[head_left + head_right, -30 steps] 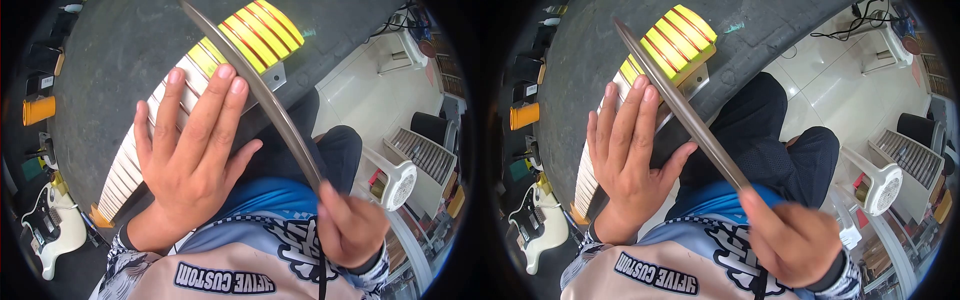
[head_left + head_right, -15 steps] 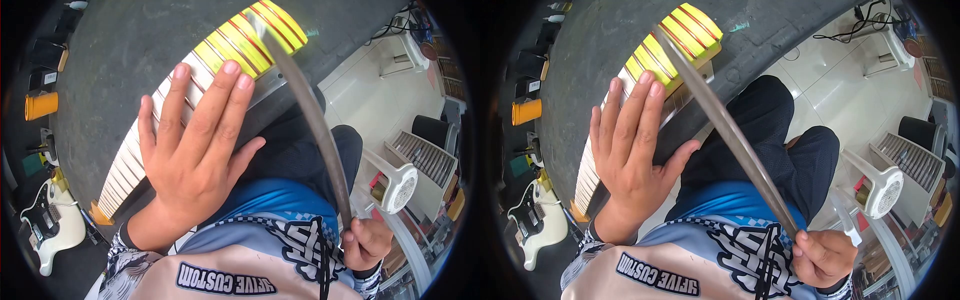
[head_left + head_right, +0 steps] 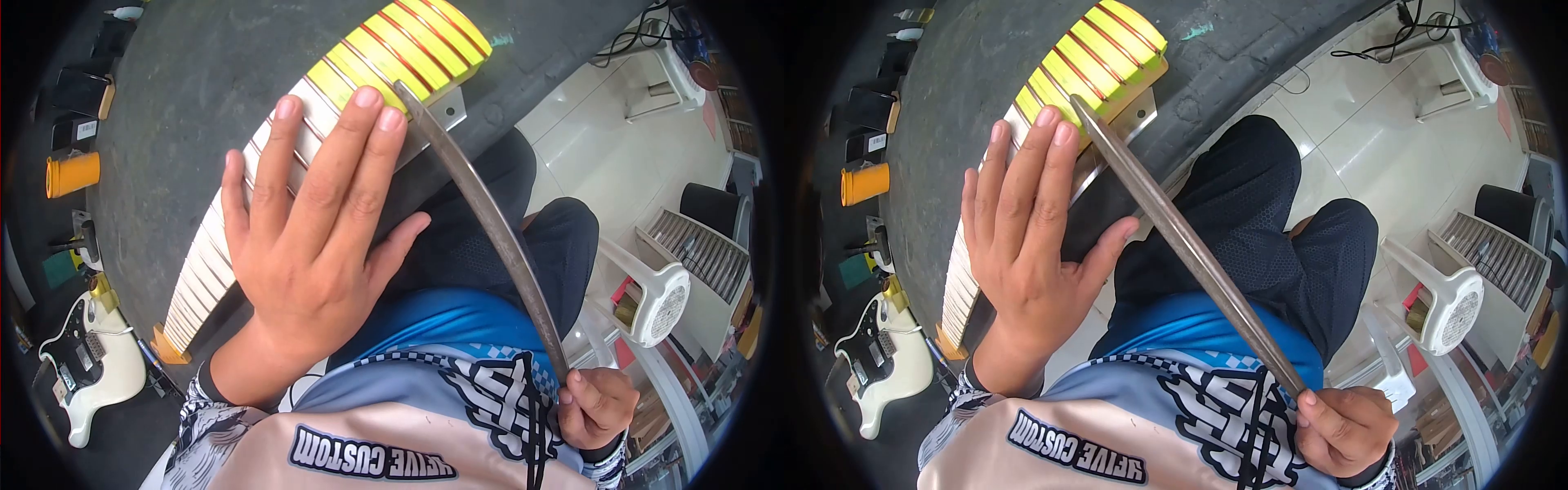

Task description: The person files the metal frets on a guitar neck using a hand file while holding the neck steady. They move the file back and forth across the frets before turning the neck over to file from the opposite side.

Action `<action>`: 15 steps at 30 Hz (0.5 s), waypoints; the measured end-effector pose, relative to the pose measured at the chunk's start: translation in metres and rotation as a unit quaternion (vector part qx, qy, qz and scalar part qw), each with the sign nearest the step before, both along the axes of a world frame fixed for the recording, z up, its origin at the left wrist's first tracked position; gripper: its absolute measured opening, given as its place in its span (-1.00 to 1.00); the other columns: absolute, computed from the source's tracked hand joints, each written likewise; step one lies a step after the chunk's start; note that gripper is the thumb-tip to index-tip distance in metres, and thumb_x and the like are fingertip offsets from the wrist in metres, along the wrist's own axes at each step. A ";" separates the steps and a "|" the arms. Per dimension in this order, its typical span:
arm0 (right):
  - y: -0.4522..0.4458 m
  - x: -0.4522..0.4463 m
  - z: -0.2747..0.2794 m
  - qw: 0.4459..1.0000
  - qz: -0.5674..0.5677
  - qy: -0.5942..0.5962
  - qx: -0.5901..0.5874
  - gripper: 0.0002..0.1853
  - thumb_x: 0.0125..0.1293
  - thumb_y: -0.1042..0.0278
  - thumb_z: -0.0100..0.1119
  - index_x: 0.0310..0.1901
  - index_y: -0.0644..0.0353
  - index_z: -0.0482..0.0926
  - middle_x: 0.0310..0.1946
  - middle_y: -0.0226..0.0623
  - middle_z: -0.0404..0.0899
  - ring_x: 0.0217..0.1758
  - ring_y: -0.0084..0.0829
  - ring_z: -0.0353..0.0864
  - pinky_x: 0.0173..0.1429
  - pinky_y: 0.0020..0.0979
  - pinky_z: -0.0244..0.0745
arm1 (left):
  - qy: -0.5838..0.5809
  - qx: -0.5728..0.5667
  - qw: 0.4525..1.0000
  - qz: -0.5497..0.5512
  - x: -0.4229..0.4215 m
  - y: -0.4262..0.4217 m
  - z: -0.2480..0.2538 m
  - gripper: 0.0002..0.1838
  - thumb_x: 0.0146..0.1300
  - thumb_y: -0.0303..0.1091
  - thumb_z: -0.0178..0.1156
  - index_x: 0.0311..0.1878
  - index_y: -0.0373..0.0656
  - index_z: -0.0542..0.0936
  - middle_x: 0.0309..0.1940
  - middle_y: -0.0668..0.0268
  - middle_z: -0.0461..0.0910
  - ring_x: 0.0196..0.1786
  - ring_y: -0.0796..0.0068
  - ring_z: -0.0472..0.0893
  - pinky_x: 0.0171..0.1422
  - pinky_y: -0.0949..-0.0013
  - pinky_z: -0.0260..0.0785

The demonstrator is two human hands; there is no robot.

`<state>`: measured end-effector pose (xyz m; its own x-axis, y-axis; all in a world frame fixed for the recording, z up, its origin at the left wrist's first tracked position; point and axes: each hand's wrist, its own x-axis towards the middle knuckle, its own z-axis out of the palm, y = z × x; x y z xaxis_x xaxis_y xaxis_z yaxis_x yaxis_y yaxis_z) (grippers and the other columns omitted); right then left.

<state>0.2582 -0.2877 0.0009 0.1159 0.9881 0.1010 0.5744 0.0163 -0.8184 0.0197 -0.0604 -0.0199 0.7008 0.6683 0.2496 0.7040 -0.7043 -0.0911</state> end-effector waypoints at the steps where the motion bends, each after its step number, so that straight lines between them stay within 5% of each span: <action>1: 0.001 0.000 0.000 1.000 0.000 0.001 0.005 -0.55 0.02 0.59 0.39 0.03 0.18 0.74 -0.59 -0.28 0.62 -0.71 -0.45 0.53 -0.63 -0.50 0.35 | 0.001 -0.001 1.000 0.000 0.000 0.000 0.001 -0.13 0.04 0.04 0.50 0.44 -0.07 0.48 0.43 0.26 0.46 0.53 0.05 0.34 0.50 -0.07 0.14; 4: -0.003 0.002 0.009 0.999 0.022 -0.013 -0.046 -0.47 0.11 0.62 0.25 0.18 0.10 0.67 -0.57 -0.28 0.58 -0.62 -0.37 0.54 -0.46 -0.40 0.45 | 0.006 -0.005 1.000 0.001 0.001 0.000 0.002 -0.13 0.05 0.04 0.49 0.44 -0.07 0.48 0.43 0.26 0.47 0.53 0.04 0.34 0.50 -0.07 0.14; 15: 0.094 -0.017 0.003 0.996 0.056 -0.064 -0.007 -0.40 -0.01 0.61 0.43 0.17 0.15 0.69 -0.57 -0.33 0.51 -0.66 -0.43 0.50 -0.60 -0.42 0.36 | 0.014 -0.005 1.000 0.003 0.003 0.000 0.005 -0.15 0.09 0.07 0.47 0.42 -0.12 0.49 0.40 0.23 0.48 0.50 0.01 0.37 0.49 -0.06 0.16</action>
<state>0.2415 -0.1933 0.0037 -0.0089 0.9956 0.0931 0.6690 0.0752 -0.7395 0.0225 -0.0603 -0.0147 0.7031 0.6755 0.2222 0.7059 -0.7007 -0.1034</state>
